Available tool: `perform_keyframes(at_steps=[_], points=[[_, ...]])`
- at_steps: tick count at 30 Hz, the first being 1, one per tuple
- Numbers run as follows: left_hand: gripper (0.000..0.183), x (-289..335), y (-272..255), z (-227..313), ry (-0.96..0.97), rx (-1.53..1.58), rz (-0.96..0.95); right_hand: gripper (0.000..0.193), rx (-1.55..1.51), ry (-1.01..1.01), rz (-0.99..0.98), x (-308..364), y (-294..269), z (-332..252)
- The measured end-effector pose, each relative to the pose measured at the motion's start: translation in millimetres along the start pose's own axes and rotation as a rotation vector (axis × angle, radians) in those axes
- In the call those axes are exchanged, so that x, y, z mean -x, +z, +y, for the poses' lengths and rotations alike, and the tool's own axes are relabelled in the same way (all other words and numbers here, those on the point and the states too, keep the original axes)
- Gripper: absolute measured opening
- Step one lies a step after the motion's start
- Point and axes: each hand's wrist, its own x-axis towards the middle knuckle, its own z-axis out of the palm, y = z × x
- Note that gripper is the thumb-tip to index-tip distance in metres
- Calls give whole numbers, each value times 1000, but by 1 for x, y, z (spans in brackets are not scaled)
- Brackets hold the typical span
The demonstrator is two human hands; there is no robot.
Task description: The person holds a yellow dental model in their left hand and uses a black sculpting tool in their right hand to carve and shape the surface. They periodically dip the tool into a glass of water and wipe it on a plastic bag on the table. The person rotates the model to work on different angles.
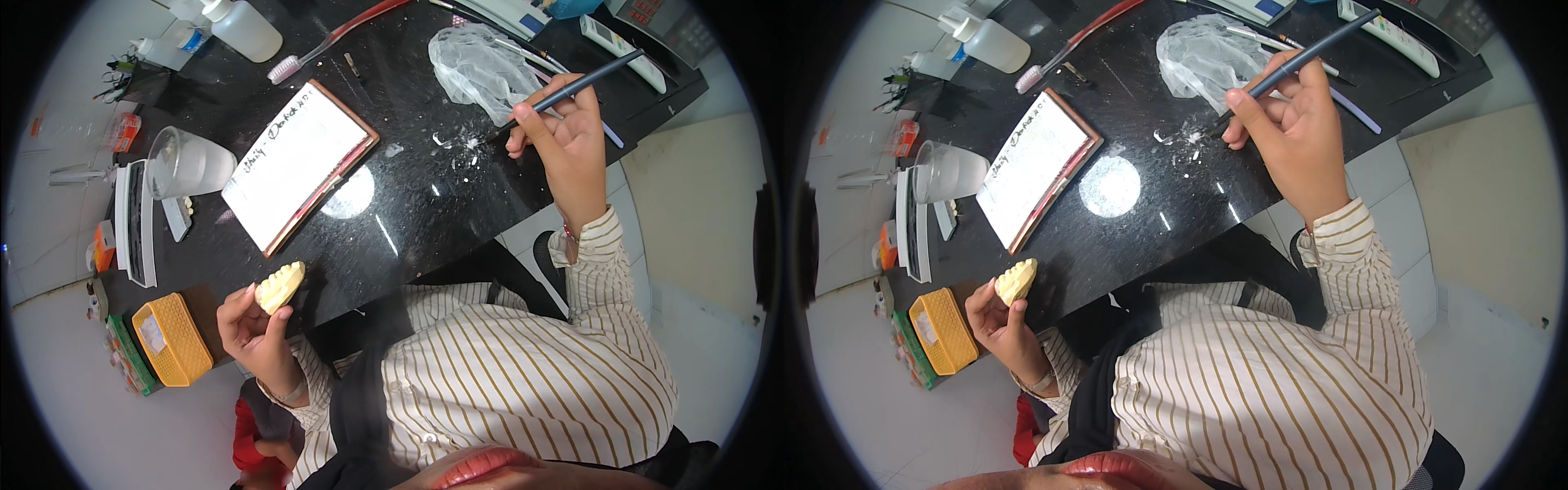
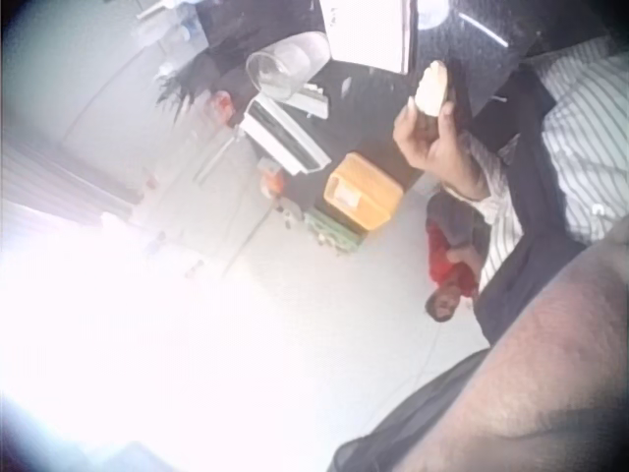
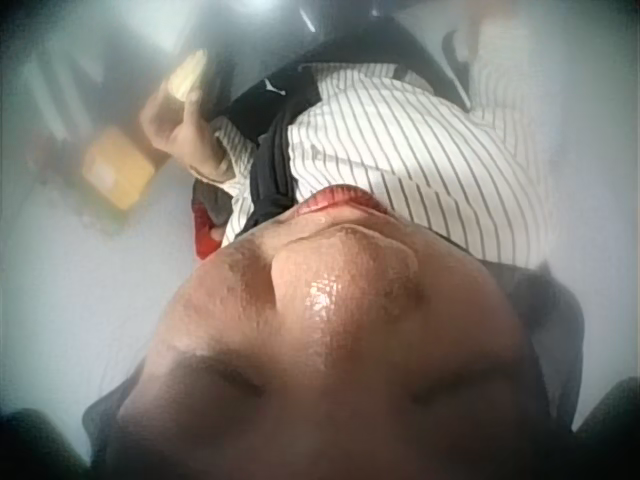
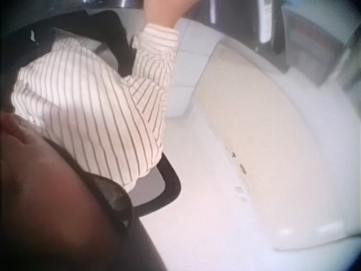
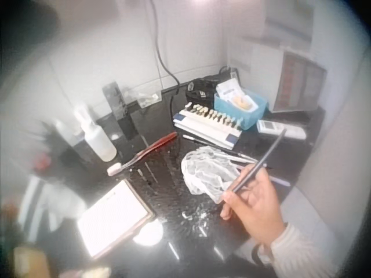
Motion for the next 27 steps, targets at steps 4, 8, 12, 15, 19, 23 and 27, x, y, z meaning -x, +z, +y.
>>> perform_keyframes(at_steps=[4,8,12,15,19,23,27], points=[[38,1,-2,4,-1,18,-34,28,39,-11,-15,0,4,1],[36,1,1,7,-27,51,-50,23,4,-134,14,1,0,8],[34,0,2,9,-52,78,-77,12,-53,-412,80,2,-6,0],[32,0,-2,7,-53,85,-111,13,427,-549,114,-1,-22,-17],[29,-1,-1,9,-32,62,-148,18,1034,-469,-110,-13,-25,-51],[27,-1,2,12,-15,69,-167,23,1351,-443,-384,-31,-24,-44],[26,-1,3,13,3,77,-183,18,1446,-383,-466,-39,-19,-33]])
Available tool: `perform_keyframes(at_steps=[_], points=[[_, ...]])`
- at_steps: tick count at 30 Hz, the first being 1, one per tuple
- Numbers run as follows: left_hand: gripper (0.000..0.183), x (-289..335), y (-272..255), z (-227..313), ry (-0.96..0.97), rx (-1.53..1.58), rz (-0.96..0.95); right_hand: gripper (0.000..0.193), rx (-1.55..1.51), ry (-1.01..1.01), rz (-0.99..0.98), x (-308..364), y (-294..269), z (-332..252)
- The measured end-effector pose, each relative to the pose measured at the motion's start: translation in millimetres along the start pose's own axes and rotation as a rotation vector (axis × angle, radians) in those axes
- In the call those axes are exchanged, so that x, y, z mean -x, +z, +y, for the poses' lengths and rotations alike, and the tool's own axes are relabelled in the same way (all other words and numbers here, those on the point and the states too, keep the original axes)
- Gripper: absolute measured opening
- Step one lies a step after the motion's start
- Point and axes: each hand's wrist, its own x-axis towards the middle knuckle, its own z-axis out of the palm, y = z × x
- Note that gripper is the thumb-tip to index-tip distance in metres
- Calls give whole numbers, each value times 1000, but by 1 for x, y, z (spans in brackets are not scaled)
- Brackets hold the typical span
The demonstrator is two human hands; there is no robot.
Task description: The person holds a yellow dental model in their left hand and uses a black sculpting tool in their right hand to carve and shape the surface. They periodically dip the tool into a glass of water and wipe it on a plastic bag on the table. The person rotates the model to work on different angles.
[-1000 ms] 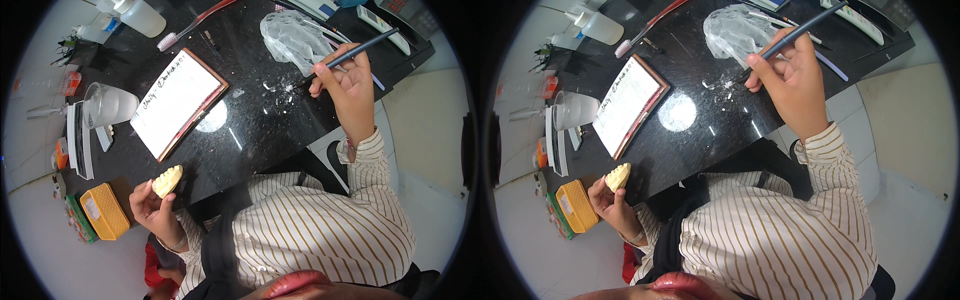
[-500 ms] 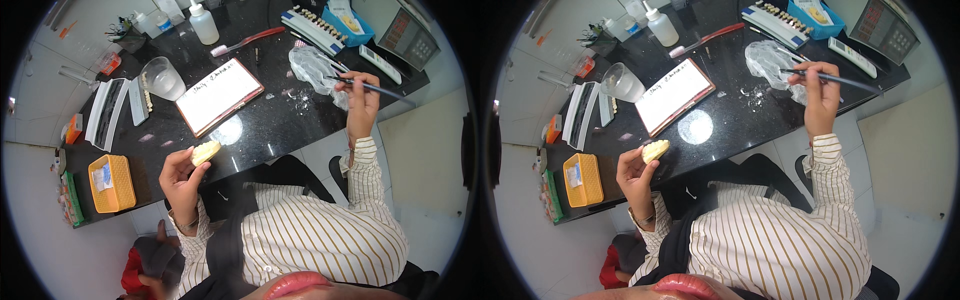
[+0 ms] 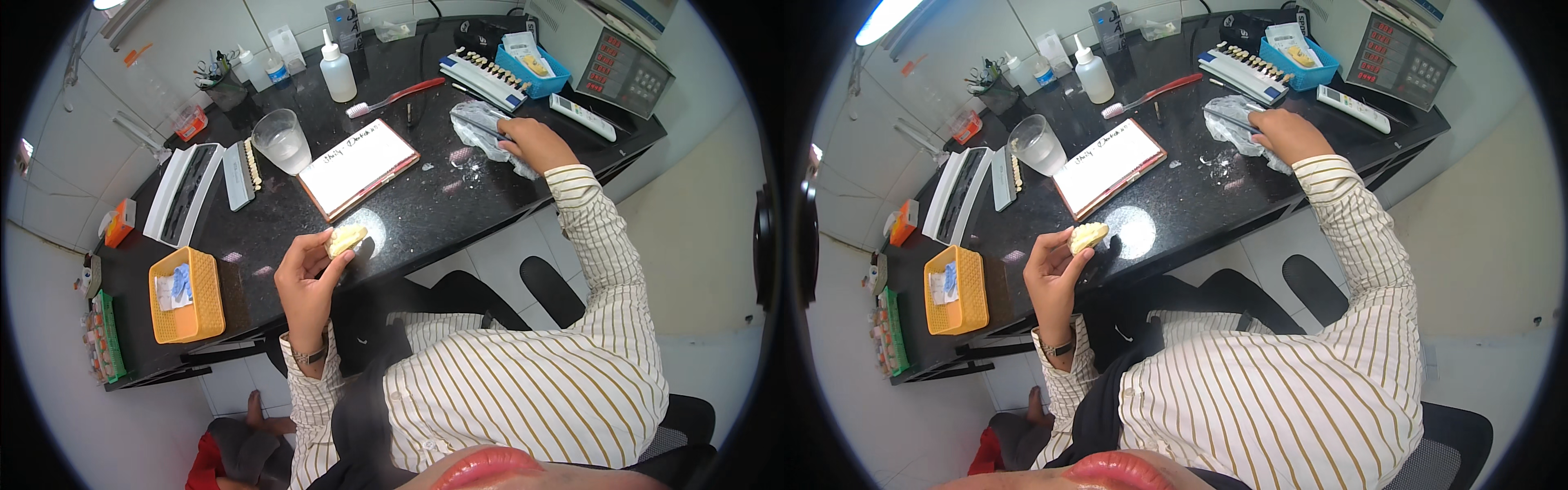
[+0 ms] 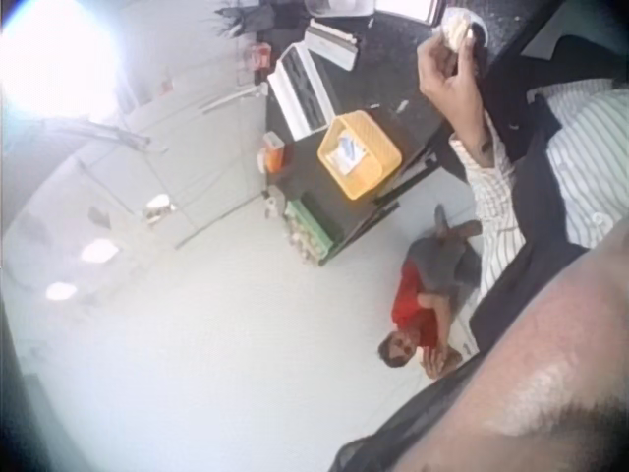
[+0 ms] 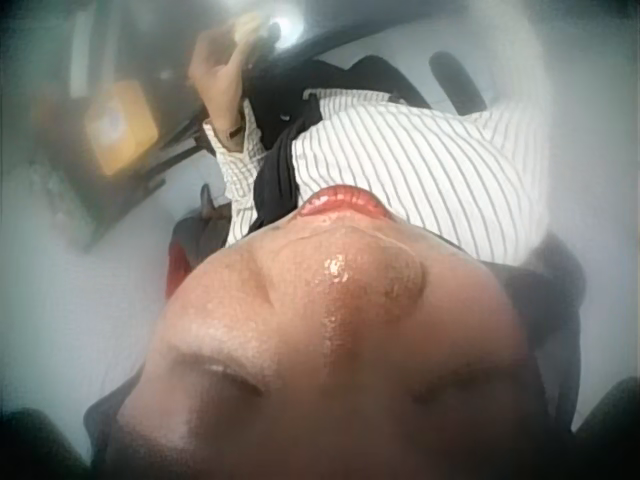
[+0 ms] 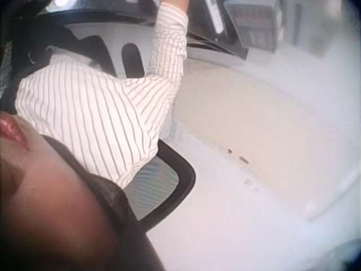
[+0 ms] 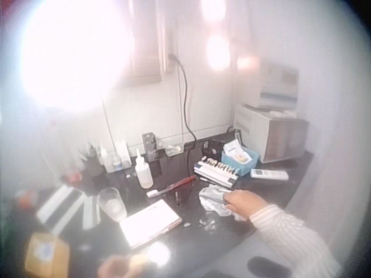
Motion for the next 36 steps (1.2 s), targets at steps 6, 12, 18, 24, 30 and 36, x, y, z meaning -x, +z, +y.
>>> perform_keyframes(at_steps=[6,12,18,24,30,36], points=[[25,4,-5,2,18,-52,6,14,-95,164,177,20,-14,16],[25,2,0,-2,38,-38,-11,11,15,249,233,64,6,38],[25,2,0,-1,82,-30,-10,9,-234,262,262,61,16,53],[25,3,-1,-2,78,-30,2,8,-373,151,394,70,-1,10],[25,4,-1,-2,88,-38,0,17,-293,77,318,84,7,-38],[25,3,-1,-1,96,-38,-8,25,-94,143,303,86,9,-48]])
